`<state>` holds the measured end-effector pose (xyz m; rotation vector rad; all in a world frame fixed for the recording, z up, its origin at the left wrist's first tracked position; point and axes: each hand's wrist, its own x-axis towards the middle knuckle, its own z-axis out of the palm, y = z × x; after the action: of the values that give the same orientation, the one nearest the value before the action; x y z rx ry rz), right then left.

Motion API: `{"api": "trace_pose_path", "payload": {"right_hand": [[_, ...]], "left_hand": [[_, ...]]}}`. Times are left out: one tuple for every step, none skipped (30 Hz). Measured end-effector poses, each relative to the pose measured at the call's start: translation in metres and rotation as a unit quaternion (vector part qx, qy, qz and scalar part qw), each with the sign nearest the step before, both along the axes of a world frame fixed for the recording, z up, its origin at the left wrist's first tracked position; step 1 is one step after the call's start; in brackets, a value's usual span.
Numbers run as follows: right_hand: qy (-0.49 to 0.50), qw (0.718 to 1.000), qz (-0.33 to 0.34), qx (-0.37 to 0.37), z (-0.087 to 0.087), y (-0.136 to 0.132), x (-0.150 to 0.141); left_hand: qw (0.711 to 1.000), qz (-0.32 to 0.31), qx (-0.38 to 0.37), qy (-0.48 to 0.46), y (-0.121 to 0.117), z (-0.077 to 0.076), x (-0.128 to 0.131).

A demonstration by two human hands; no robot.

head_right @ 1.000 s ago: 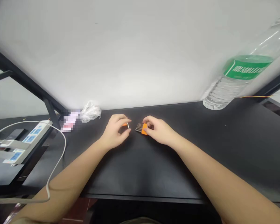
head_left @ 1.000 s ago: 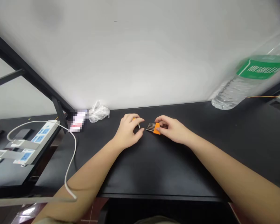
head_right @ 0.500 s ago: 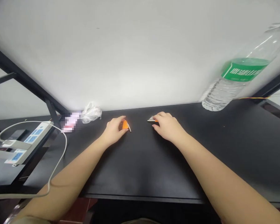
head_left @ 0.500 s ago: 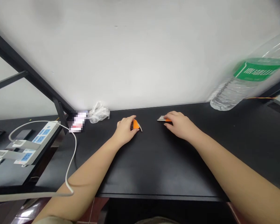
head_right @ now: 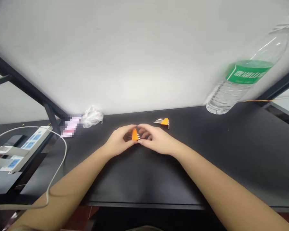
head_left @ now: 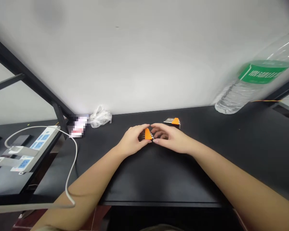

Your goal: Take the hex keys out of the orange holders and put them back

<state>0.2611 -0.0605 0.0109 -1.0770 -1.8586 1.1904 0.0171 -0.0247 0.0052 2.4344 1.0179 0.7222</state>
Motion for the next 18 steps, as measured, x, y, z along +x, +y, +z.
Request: {"api": "trace_pose_path", "payload": {"right_hand": [[0.049, 0.997, 0.035, -0.037, -0.002, -0.002, -0.006], [0.093, 0.992, 0.060, -0.066, -0.005, -0.003, -0.011], [0.131, 0.985, 0.074, -0.088, -0.008, -0.003, -0.014], [0.159, 0.978, 0.082, -0.105, -0.010, -0.002, -0.016], [0.177, 0.973, 0.085, -0.118, -0.012, -0.001, -0.017], [0.187, 0.970, 0.084, -0.128, -0.013, 0.000, -0.017], [0.190, 0.969, 0.082, -0.137, -0.013, 0.001, -0.016], [0.190, 0.968, 0.077, -0.144, -0.013, 0.002, -0.015], [0.187, 0.968, 0.072, -0.150, -0.012, 0.002, -0.014], [0.182, 0.969, 0.068, -0.152, -0.012, 0.003, -0.012], [0.175, 0.971, 0.065, -0.152, -0.011, 0.003, -0.011], [0.161, 0.974, 0.063, -0.146, -0.011, 0.002, -0.010], [0.143, 0.979, 0.061, -0.135, -0.010, 0.002, -0.009], [0.119, 0.984, 0.058, -0.120, -0.009, 0.001, -0.009], [0.094, 0.989, 0.054, -0.103, -0.008, 0.001, -0.008], [0.066, 0.993, 0.046, -0.086, -0.007, 0.000, -0.008], [0.041, 0.996, 0.037, -0.071, -0.006, -0.001, -0.008], [0.018, 0.998, 0.028, -0.059, -0.005, -0.002, -0.008]], "left_hand": [[1.000, -0.008, 0.007, 0.003, -0.001, 0.001, 0.000], [1.000, -0.016, 0.014, 0.007, -0.002, 0.002, 0.001], [0.999, -0.022, 0.019, 0.013, -0.003, 0.003, 0.001], [0.999, -0.027, 0.023, 0.018, -0.004, 0.004, 0.002], [0.999, -0.030, 0.024, 0.022, -0.005, 0.004, 0.003], [0.999, -0.033, 0.023, 0.024, -0.006, 0.005, 0.003], [0.999, -0.035, 0.020, 0.024, -0.007, 0.006, 0.004], [0.999, -0.036, 0.016, 0.022, -0.007, 0.006, 0.004], [0.999, -0.035, 0.013, 0.019, -0.007, 0.007, 0.004], [0.999, -0.034, 0.011, 0.017, -0.007, 0.007, 0.004], [0.999, -0.034, 0.008, 0.015, -0.007, 0.007, 0.004], [0.999, -0.035, 0.005, 0.013, -0.007, 0.008, 0.004], [0.999, -0.037, 0.003, 0.012, -0.006, 0.008, 0.004], [0.999, -0.040, 0.001, 0.011, -0.006, 0.007, 0.004], [0.999, -0.042, 0.001, 0.010, -0.006, 0.007, 0.004], [0.999, -0.043, 0.004, 0.010, -0.006, 0.006, 0.004], [0.999, -0.040, 0.009, 0.010, -0.006, 0.006, 0.004], [0.999, -0.035, 0.016, 0.012, -0.006, 0.005, 0.004]]}}
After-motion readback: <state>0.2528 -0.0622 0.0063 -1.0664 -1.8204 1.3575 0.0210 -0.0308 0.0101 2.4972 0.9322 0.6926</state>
